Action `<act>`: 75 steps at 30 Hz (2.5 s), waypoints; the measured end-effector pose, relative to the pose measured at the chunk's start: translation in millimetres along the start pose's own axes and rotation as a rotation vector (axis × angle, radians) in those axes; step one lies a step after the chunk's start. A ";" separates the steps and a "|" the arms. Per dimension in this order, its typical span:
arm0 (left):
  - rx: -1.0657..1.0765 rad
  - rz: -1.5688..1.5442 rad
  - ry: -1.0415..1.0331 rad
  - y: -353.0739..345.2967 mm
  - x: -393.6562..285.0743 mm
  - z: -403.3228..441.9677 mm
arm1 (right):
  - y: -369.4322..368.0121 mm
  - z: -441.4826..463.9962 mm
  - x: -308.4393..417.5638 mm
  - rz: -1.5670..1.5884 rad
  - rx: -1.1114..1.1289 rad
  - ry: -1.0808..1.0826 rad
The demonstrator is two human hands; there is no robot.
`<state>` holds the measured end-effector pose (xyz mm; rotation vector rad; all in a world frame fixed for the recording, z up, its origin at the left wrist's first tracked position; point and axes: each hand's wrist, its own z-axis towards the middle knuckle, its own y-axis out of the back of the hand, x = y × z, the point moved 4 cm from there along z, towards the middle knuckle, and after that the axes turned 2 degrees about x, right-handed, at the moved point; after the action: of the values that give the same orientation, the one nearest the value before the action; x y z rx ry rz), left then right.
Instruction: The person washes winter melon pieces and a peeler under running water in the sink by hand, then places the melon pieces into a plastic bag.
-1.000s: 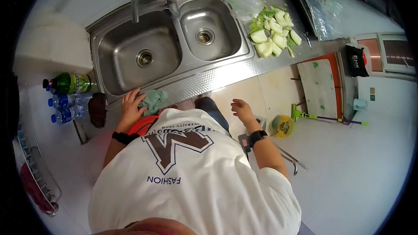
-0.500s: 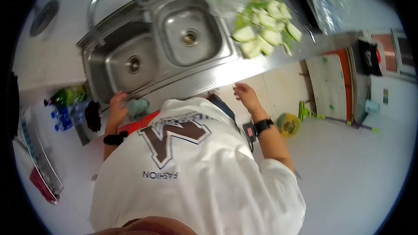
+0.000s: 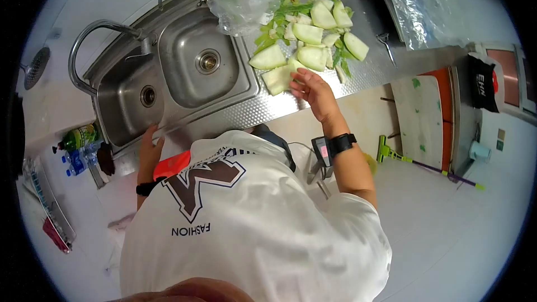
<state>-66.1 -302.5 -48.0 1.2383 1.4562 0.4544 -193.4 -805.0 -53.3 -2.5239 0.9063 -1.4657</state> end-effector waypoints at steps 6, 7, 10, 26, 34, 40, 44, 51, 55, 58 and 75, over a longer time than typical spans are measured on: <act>-0.065 -0.123 0.064 -5.1 2.8 0.5 | -23.4 27.0 10.9 0.189 0.227 0.075; -0.068 -0.189 0.124 0.8 -4.5 1.6 | -31.1 29.9 10.0 0.181 0.263 0.044; -0.171 -0.471 0.223 0.4 2.6 13.0 | -62.4 32.9 9.5 0.123 0.353 -0.027; -0.558 -2.346 0.153 109.2 20.8 93.0 | -325.9 85.6 -5.8 -0.274 0.724 -0.070; -0.551 -2.474 0.317 106.2 45.5 127.1 | -433.5 199.5 -45.8 -0.958 0.383 0.415; -0.478 -2.516 0.323 101.3 61.0 154.9 | -466.8 229.5 -53.8 -1.388 0.376 0.611; -0.482 -2.498 0.372 103.6 60.5 165.8 | -465.1 228.5 -51.7 -1.396 0.340 0.756; -0.432 -2.495 0.433 96.5 65.4 187.2 | -462.4 218.5 -51.7 -1.489 0.383 0.720; -0.379 -2.512 0.435 97.5 64.3 191.2 | -470.4 192.7 -45.1 -1.425 0.284 1.053; -0.374 -2.539 0.391 98.6 65.6 195.4 | -478.0 160.7 -37.0 -1.098 0.236 0.933; -0.785 -0.766 0.096 102.6 92.8 175.7 | -559.5 147.5 -129.7 0.157 0.440 -0.488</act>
<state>149.3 -244.7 -63.1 0.0146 1.4858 0.4784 130.2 -308.5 -33.5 -2.2569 0.6010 -0.8264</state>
